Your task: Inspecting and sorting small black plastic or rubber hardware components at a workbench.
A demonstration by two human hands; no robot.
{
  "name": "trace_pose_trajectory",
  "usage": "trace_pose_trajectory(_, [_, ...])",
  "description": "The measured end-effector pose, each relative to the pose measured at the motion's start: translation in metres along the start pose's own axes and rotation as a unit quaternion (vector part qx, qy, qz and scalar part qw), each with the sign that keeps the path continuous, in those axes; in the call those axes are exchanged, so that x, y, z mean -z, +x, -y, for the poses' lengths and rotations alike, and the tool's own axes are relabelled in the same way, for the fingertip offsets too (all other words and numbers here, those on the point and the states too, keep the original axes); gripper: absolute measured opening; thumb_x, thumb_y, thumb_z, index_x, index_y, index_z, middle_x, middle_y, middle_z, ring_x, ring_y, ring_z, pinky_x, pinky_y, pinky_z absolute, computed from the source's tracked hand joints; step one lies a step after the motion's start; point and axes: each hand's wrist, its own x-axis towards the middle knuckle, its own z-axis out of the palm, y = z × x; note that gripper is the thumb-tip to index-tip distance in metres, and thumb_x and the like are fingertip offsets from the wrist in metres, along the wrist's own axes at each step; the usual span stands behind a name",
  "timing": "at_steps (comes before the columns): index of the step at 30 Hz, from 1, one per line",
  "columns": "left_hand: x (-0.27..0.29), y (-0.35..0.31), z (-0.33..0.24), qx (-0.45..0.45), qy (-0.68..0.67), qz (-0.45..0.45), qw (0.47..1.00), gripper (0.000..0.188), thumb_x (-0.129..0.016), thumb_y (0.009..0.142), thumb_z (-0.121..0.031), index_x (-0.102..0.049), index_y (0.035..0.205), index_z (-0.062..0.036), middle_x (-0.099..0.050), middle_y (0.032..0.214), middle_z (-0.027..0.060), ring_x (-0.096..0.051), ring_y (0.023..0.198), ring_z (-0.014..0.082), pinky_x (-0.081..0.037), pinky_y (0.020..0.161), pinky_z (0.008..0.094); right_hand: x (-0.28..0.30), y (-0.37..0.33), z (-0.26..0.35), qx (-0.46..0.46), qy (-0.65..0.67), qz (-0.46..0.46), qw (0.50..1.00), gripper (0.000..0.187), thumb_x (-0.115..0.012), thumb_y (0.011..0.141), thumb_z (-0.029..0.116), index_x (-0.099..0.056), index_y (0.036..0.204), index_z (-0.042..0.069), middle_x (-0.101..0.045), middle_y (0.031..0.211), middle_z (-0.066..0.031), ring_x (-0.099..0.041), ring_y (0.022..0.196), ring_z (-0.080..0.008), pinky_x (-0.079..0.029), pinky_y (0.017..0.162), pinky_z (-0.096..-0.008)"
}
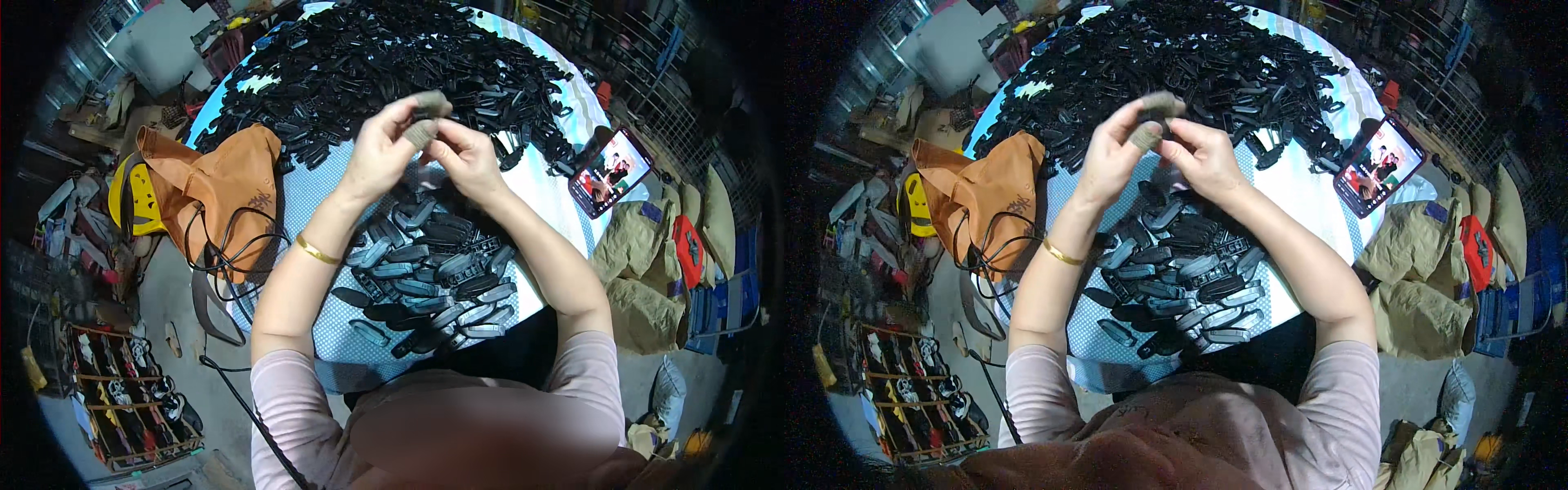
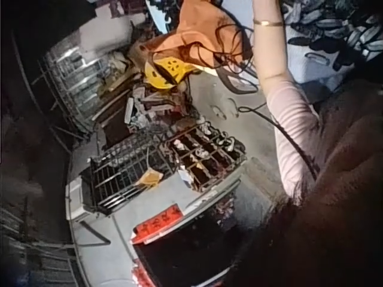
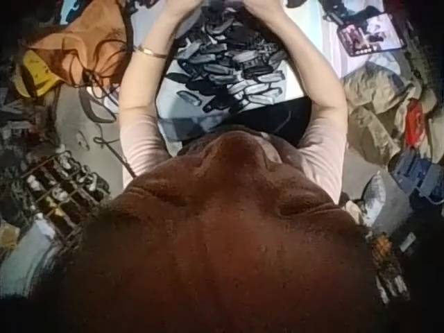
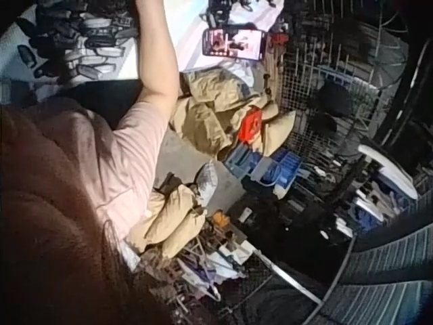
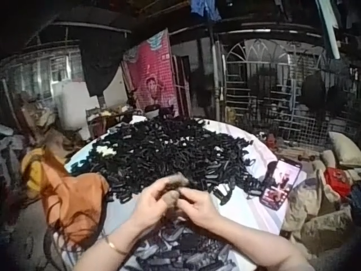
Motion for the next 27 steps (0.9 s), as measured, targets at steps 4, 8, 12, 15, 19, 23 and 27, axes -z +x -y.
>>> trace_pose_trajectory(4, [-0.008, -0.007, -0.002, -0.044, 0.076, -0.018, 0.996, 0.029, -0.053, 0.086, -0.012, -0.051, 0.111, 0.0019, -0.059, 0.105, 0.0095, -0.056, 0.096, 0.0166, -0.044, 0.085, 0.0279, 0.012, 0.002, 0.009, -0.097, -0.075, 0.075, 0.99, 0.025, -0.057, 0.083, 0.009, -0.055, 0.106, -0.001, -0.06, 0.087, -0.0032, -0.057, 0.078, -0.0096, -0.048, 0.07, -0.0235])
trace_pose_trajectory(8, [-0.017, -0.009, -0.01, -0.105, 0.187, -0.078, 0.974, 0.02, -0.057, 0.08, -0.013, -0.058, 0.095, 0.0004, -0.061, 0.089, 0.0121, -0.06, 0.082, 0.0195, -0.046, 0.071, 0.0293, 0.025, 0.006, 0.023, -0.053, 0.176, 0.113, 0.976, 0.081, -0.068, 0.072, 0.015, -0.019, 0.137, 0.005, -0.043, 0.124, -0.0116, -0.045, 0.111, -0.0174, -0.039, 0.093, -0.0318])
trace_pose_trajectory(12, [-0.029, -0.018, -0.015, -0.073, 0.165, -0.043, 0.983, 0.015, -0.058, 0.077, -0.01, -0.059, 0.088, 0.0002, -0.061, 0.077, 0.01, -0.059, 0.072, 0.0176, -0.046, 0.064, 0.0274, 0.0, 0.0, 0.042, 0.024, 0.21, 0.124, 0.969, 0.091, -0.072, 0.066, 0.017, -0.017, 0.136, 0.0, -0.045, 0.124, -0.0162, -0.045, 0.114, -0.0222, -0.036, 0.096, -0.034])
trace_pose_trajectory(15, [-0.034, -0.022, -0.026, -0.104, 0.228, -0.067, 0.966, 0.013, -0.062, 0.075, -0.013, -0.06, 0.081, -0.0016, -0.06, 0.069, 0.005, -0.057, 0.063, 0.0122, -0.044, 0.059, 0.0236, -0.011, -0.011, 0.061, 0.002, 0.216, 0.059, 0.975, 0.065, -0.068, 0.068, 0.02, -0.039, 0.121, -0.005, -0.052, 0.114, -0.0172, -0.051, 0.106, -0.0226, -0.04, 0.093, -0.0338])
trace_pose_trajectory(19, [-0.037, -0.02, -0.03, -0.103, 0.231, -0.059, 0.966, 0.013, -0.061, 0.076, -0.014, -0.06, 0.08, -0.0017, -0.06, 0.069, 0.0051, -0.056, 0.062, 0.0113, -0.043, 0.058, 0.0238, -0.015, -0.015, 0.066, -0.029, 0.277, 0.02, 0.96, 0.057, -0.064, 0.07, 0.02, -0.043, 0.117, -0.006, -0.053, 0.112, -0.0179, -0.052, 0.105, -0.0228, -0.041, 0.091, -0.0338])
trace_pose_trajectory(23, [-0.029, -0.017, -0.02, -0.072, 0.117, -0.091, 0.986, 0.017, -0.057, 0.079, -0.015, -0.06, 0.085, 0.0004, -0.061, 0.072, 0.0051, -0.055, 0.063, 0.0095, -0.043, 0.058, 0.0229, -0.009, -0.001, 0.059, 0.027, 0.14, 0.057, 0.988, 0.058, -0.063, 0.075, 0.023, -0.041, 0.121, -0.004, -0.053, 0.115, -0.0153, -0.052, 0.105, -0.0202, -0.04, 0.091, -0.0306])
trace_pose_trajectory(27, [-0.026, -0.017, -0.021, -0.082, 0.163, 0.002, 0.983, 0.019, -0.057, 0.08, -0.014, -0.059, 0.093, 0.0005, -0.061, 0.085, 0.0089, -0.057, 0.076, 0.0176, -0.045, 0.068, 0.0279, 0.037, 0.026, 0.04, -0.002, 0.168, 0.137, 0.976, 0.083, -0.026, 0.08, 0.069, -0.041, 0.126, 0.001, -0.051, 0.119, -0.0155, -0.051, 0.108, -0.0237, -0.042, 0.09, -0.0346])
